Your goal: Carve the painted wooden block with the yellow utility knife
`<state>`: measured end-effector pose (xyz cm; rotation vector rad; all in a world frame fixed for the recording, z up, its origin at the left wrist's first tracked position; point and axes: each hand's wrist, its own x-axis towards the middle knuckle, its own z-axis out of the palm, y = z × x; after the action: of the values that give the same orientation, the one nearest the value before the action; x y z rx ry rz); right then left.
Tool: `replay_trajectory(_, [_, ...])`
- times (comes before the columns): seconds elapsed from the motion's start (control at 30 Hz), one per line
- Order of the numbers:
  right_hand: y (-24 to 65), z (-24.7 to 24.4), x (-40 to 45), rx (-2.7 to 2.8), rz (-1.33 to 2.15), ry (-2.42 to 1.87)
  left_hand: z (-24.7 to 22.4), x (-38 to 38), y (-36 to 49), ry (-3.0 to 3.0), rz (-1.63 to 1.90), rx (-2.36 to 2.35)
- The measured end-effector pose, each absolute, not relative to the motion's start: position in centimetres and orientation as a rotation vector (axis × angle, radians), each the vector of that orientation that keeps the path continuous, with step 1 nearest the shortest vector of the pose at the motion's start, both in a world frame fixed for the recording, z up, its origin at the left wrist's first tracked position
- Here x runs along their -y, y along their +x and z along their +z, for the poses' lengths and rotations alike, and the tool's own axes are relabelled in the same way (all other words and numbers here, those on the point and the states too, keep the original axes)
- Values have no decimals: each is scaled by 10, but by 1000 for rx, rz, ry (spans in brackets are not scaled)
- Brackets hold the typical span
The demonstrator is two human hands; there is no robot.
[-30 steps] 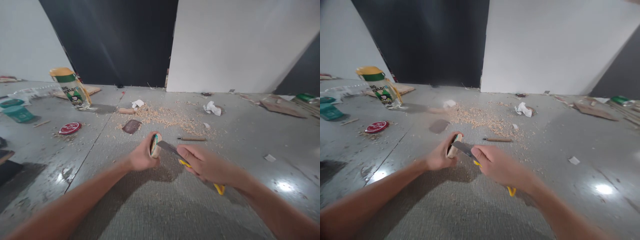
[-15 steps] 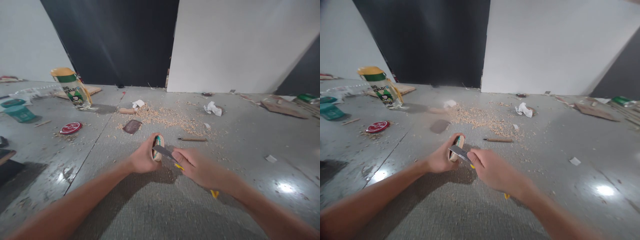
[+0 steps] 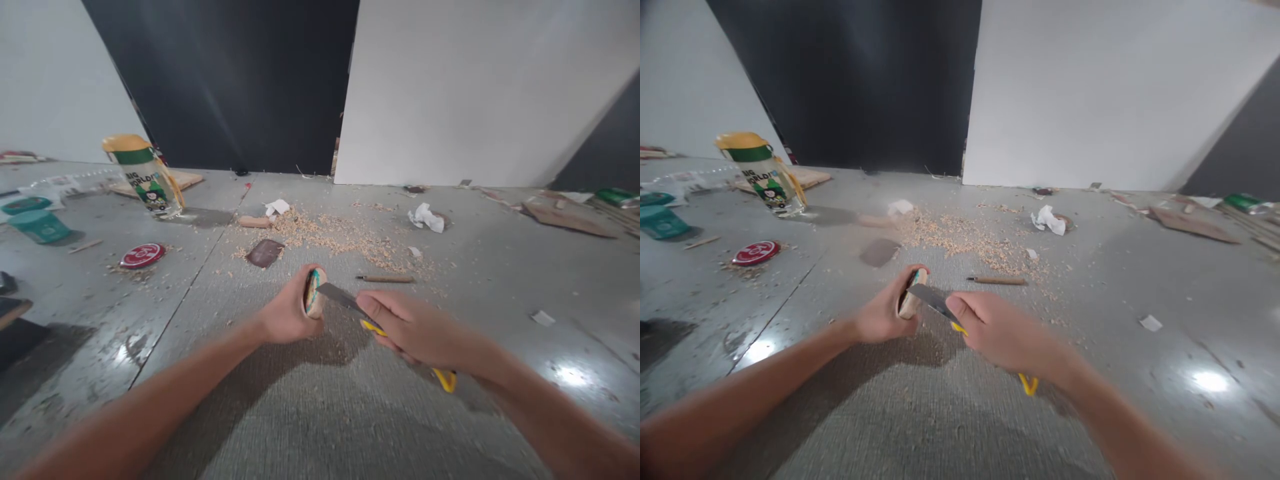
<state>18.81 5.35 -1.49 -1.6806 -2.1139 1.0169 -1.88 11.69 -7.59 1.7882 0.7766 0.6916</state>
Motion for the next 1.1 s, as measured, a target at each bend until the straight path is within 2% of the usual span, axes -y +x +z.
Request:
replay_trajectory(0.3, [176, -26, -54, 2191, 899, -1658, -74, -113, -17, 1907, 724, -794])
replay_trajectory(0.6, [179, -20, -49, 2244, 1085, -1609, -73, -116, -17, 1803, 757, -687])
replay_trajectory(0.9, [176, -27, -55, 2204, 851, -1643, -76, -113, -18, 1919, 713, -782])
replay_trajectory(1.1, [177, -29, -54, 2246, 922, -1617, -74, -114, -18, 1891, 746, -769])
